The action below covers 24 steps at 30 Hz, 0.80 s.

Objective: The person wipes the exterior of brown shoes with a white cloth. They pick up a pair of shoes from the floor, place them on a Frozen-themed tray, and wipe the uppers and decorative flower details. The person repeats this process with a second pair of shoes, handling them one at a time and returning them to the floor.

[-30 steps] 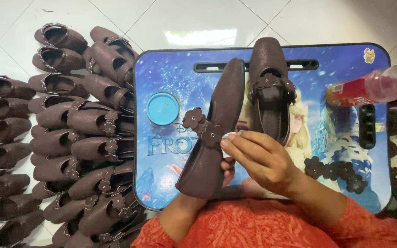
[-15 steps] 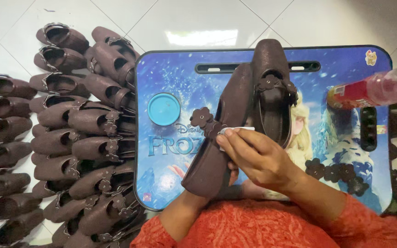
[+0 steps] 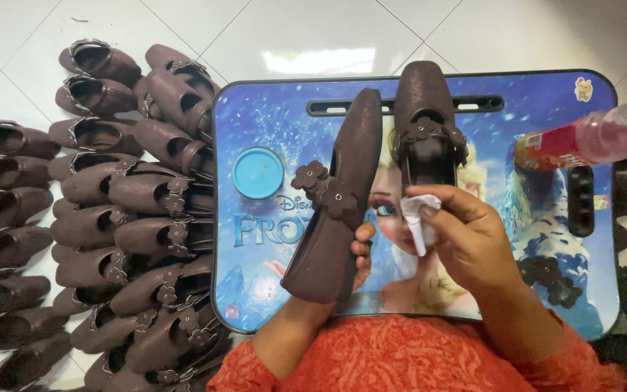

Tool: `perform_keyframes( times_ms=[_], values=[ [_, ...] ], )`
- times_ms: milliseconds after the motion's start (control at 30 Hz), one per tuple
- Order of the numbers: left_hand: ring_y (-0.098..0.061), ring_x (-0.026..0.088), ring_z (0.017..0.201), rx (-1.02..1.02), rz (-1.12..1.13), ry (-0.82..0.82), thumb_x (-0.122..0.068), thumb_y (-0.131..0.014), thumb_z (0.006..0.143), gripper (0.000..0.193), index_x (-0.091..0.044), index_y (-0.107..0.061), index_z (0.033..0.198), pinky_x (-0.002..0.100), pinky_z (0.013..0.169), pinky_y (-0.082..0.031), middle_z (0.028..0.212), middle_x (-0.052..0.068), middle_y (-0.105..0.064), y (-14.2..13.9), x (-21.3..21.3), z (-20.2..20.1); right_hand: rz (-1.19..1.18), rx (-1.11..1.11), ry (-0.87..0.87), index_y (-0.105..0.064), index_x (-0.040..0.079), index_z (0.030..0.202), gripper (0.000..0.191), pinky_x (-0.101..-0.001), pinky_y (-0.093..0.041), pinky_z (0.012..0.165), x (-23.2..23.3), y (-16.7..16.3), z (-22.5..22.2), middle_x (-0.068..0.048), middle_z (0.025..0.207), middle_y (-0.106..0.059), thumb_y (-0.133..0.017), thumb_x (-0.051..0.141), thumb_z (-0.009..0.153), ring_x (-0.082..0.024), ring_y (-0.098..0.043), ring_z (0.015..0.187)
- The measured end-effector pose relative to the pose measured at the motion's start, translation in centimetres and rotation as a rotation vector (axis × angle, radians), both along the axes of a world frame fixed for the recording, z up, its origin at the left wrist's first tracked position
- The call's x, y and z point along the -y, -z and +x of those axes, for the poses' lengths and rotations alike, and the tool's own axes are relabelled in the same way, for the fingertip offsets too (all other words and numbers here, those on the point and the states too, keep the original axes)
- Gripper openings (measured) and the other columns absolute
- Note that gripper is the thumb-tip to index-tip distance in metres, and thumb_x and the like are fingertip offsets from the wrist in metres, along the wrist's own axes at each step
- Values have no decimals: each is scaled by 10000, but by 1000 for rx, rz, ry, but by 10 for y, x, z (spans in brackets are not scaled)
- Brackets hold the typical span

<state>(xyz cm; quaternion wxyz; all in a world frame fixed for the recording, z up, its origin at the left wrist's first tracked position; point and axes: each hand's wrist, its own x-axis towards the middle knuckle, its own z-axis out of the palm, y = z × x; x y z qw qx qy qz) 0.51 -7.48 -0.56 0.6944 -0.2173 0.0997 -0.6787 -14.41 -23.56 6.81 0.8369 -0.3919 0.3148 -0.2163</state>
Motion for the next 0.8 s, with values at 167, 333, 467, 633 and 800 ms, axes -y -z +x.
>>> perform_keyframes(
  times_ms=[167, 333, 467, 633, 800],
  values=[
    [-690, 313, 1104, 214, 131, 32, -397, -520, 1084, 529, -29, -418, 1450, 438, 1007, -554, 1234, 191, -582, 18, -1, 14, -41, 114, 116, -677, -38, 1289, 304, -367, -574, 820, 15, -10, -24, -141, 1099, -719, -615, 20, 997, -226, -705, 969],
    [-707, 252, 975, 1592, 1173, 52, -508, -249, 1064, 717, 30, -699, 1215, 363, 884, -564, 1103, 164, -762, 5, -9, 51, -732, -45, 477, -686, -42, 1202, 114, -341, -620, 873, 43, -47, -71, -137, 1074, -728, -661, -35, 1091, -190, -726, 950],
    [-690, 304, 958, 2247, 1092, -97, -478, -280, 1104, 666, 42, -690, 1177, 395, 884, -516, 1065, 224, -756, -21, -10, 58, -1360, -492, 682, -672, -40, 1235, 136, -253, -571, 857, 79, -78, -100, -108, 1128, -696, -666, -6, 1103, -141, -693, 998],
    [-741, 375, 921, 2429, 1215, -7, -477, -433, 1008, 507, -110, -699, 1237, 451, 781, -539, 963, 215, -769, -49, -4, 42, -1607, -721, 657, -731, -64, 1199, 96, -264, -482, 745, 105, -103, -110, -150, 1052, -688, -732, -4, 1123, -159, -622, 868],
    [-694, 456, 854, 2710, 1372, -1, -434, -492, 1055, 403, -181, -749, 1234, 509, 740, -534, 896, 239, -732, -69, 1, 38, -1523, -670, 584, -737, -8, 1191, 97, -237, -502, 712, 115, -111, -99, -111, 1066, -690, -755, 56, 1120, -121, -638, 880]
  ],
)
